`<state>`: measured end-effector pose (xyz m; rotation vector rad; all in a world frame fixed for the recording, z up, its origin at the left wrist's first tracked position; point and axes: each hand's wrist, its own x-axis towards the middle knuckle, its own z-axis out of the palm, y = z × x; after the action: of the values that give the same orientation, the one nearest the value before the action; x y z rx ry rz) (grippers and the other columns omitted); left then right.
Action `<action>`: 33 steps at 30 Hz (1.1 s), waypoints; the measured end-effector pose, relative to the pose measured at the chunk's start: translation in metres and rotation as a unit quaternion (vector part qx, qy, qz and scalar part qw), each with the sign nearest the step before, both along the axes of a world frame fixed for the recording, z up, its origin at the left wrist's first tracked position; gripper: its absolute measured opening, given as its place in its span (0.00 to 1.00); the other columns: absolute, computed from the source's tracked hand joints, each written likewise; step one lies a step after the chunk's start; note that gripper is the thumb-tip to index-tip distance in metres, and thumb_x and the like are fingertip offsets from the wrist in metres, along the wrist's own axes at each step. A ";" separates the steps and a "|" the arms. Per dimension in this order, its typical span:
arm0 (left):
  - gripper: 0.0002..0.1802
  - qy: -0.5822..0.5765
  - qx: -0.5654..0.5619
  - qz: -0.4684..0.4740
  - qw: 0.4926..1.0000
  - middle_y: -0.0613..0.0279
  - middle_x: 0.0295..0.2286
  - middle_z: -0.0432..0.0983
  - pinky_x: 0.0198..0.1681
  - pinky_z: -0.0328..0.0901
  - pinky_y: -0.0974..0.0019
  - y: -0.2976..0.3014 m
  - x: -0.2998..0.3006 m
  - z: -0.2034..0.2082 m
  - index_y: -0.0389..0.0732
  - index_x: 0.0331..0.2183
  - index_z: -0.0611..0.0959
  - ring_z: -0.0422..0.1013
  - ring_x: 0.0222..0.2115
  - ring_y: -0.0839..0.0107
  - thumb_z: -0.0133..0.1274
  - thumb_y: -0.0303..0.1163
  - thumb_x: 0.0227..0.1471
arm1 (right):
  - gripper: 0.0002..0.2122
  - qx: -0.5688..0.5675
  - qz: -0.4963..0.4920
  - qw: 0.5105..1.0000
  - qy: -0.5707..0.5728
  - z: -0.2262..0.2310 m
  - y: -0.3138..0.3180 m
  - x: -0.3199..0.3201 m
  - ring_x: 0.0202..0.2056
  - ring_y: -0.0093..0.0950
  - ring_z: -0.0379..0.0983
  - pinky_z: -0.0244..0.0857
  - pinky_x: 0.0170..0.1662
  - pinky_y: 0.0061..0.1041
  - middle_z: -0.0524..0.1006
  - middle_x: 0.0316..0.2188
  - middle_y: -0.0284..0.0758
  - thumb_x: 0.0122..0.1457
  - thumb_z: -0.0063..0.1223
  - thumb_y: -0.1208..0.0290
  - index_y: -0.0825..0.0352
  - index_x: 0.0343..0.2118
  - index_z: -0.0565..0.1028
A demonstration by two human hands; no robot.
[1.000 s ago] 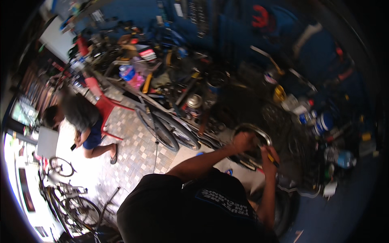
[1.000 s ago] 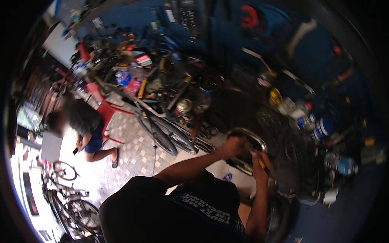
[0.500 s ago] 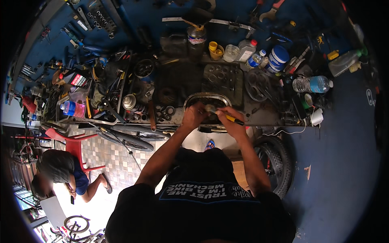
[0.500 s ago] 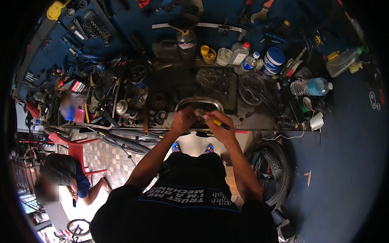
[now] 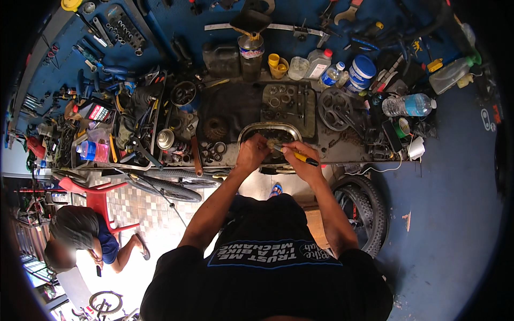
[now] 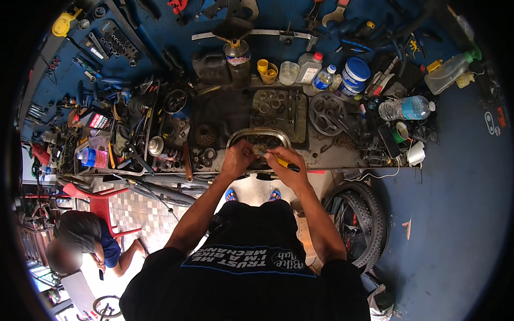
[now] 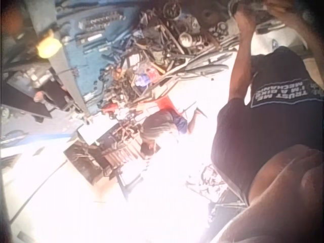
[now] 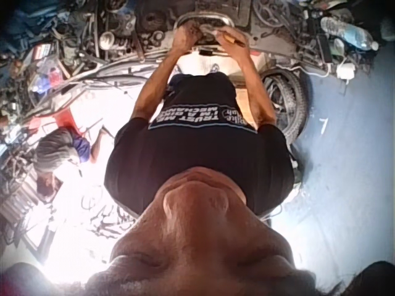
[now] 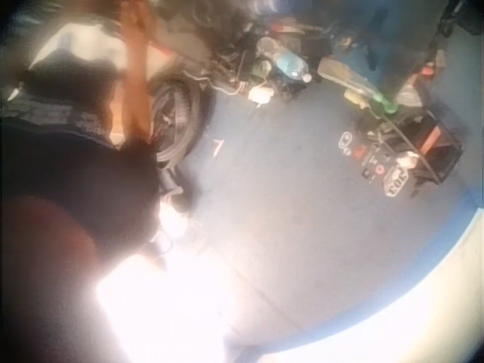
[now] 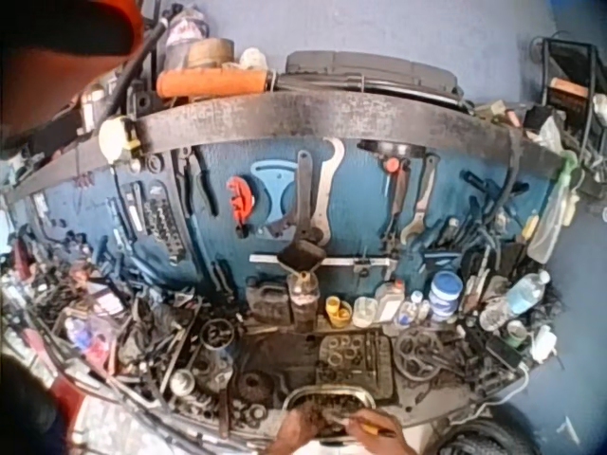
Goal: The person cleans small mechanical parts in a metal tray using a brush and liquid from a plastic bottle. They repeatedly scrub the parts, rinse them with liquid, and place them back in the tray.
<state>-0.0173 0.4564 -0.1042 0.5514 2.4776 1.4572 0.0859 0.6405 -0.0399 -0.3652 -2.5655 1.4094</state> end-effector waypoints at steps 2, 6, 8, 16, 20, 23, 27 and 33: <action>0.20 -0.006 -0.003 -0.002 1.000 0.56 0.29 0.84 0.35 0.74 0.62 0.002 0.000 0.005 0.36 0.38 0.85 0.80 0.30 0.66 0.76 0.33 0.45 | 0.12 -0.079 -0.010 0.997 0.005 -0.008 -0.003 0.002 0.37 0.30 0.79 0.72 0.44 0.31 0.83 0.31 0.37 0.63 0.66 0.61 0.64 0.43 0.85; 0.18 0.003 0.044 -0.012 0.999 0.55 0.31 0.84 0.37 0.74 0.63 -0.003 -0.001 0.003 0.38 0.43 0.87 0.80 0.32 0.66 0.73 0.33 0.50 | 0.12 0.078 0.004 0.997 0.025 -0.016 0.017 0.009 0.38 0.36 0.79 0.73 0.45 0.33 0.84 0.35 0.37 0.62 0.67 0.62 0.65 0.43 0.84; 0.18 0.024 0.069 -0.011 0.997 0.54 0.32 0.84 0.38 0.74 0.62 -0.009 -0.005 0.002 0.39 0.45 0.88 0.81 0.33 0.66 0.71 0.32 0.52 | 0.13 0.119 0.009 0.993 0.023 -0.015 0.021 0.013 0.38 0.38 0.79 0.73 0.46 0.34 0.84 0.36 0.37 0.62 0.68 0.63 0.64 0.44 0.83; 0.17 0.049 -0.007 -0.031 0.998 0.50 0.37 0.84 0.38 0.75 0.58 -0.021 -0.016 -0.002 0.40 0.48 0.87 0.81 0.34 0.60 0.67 0.29 0.55 | 0.18 0.315 0.076 0.943 0.072 -0.038 0.022 0.012 0.48 0.39 0.75 0.68 0.54 0.41 0.83 0.47 0.34 0.60 0.66 0.69 0.57 0.53 0.81; 0.17 0.057 -0.013 -0.046 0.997 0.51 0.38 0.84 0.39 0.75 0.56 -0.021 -0.016 0.013 0.41 0.47 0.87 0.81 0.33 0.57 0.67 0.28 0.55 | 0.22 0.359 0.117 0.926 0.022 -0.044 0.028 0.016 0.55 0.39 0.71 0.65 0.59 0.43 0.81 0.51 0.34 0.59 0.63 0.73 0.54 0.58 0.79; 0.16 0.157 0.001 -0.068 0.985 0.53 0.40 0.82 0.39 0.75 0.54 -0.017 -0.013 0.074 0.42 0.45 0.87 0.81 0.34 0.55 0.68 0.28 0.53 | 0.23 0.356 0.117 0.927 0.024 -0.044 0.030 0.020 0.55 0.40 0.71 0.63 0.60 0.44 0.80 0.52 0.35 0.59 0.61 0.75 0.54 0.59 0.78; 0.13 0.174 0.000 -0.040 0.984 0.53 0.43 0.79 0.46 0.75 0.51 -0.014 0.004 0.107 0.43 0.43 0.86 0.78 0.45 0.51 0.66 0.29 0.54 | 0.21 0.323 0.083 0.942 0.048 -0.040 0.029 0.020 0.56 0.41 0.70 0.63 0.60 0.44 0.79 0.54 0.36 0.58 0.59 0.76 0.57 0.56 0.80; 0.14 0.053 -0.089 -0.081 0.991 0.55 0.45 0.75 0.46 0.74 0.50 -0.021 0.010 0.027 0.45 0.43 0.85 0.77 0.44 0.51 0.68 0.31 0.53 | 0.18 0.295 0.033 0.953 0.062 -0.022 0.026 0.019 0.55 0.42 0.71 0.64 0.58 0.44 0.79 0.52 0.36 0.60 0.58 0.74 0.59 0.54 0.81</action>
<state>-0.0070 0.4355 -0.0774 0.7916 2.5426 1.1615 0.1050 0.6665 -0.0616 -0.0879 -2.7438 0.5946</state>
